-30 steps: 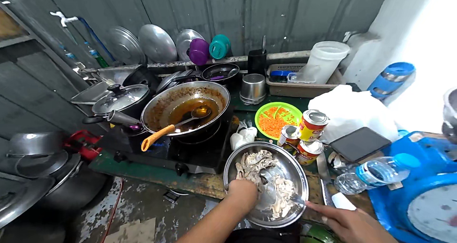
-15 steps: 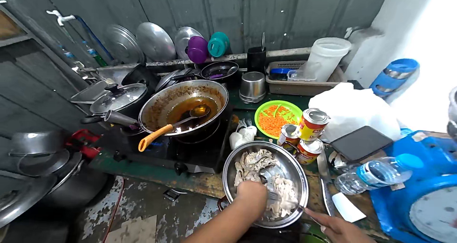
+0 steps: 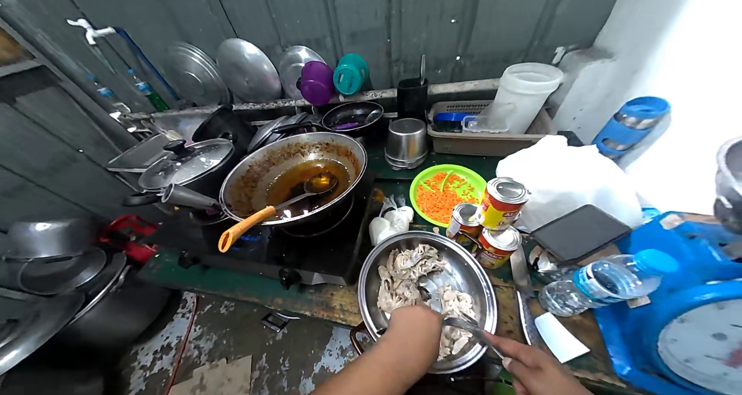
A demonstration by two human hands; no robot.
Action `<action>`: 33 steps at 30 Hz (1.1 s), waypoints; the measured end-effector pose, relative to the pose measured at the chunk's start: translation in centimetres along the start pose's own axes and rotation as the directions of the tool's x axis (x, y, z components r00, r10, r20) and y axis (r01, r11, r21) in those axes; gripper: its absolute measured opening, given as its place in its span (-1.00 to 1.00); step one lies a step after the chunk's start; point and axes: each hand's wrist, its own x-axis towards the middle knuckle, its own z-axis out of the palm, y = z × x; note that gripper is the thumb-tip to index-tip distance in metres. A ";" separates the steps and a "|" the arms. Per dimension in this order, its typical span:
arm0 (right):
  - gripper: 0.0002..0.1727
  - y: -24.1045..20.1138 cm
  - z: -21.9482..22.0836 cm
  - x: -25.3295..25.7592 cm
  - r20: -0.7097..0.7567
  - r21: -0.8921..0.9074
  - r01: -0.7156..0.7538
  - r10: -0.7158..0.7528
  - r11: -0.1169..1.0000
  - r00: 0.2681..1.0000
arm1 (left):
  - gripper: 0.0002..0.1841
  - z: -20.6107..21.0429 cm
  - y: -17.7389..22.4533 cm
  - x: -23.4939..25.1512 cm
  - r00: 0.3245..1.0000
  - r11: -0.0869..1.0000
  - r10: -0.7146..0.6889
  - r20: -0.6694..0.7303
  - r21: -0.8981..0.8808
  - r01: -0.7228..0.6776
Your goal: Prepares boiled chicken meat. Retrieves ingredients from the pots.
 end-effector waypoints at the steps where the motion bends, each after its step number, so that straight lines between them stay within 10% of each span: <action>1: -0.41 -0.1 0.2 -0.1 -0.003 0.008 0.001 -0.001 1.000 1.000 | -0.68 0.0 0.2 -0.1 1.000 0.999 -0.020 0.010 0.030 0.020; 33: -0.41 -2.7 0.2 -2.6 -0.033 -0.473 0.032 -0.053 0.880 0.998 | -0.72 -0.1 -0.6 0.3 0.986 0.995 -0.097 0.137 0.028 0.094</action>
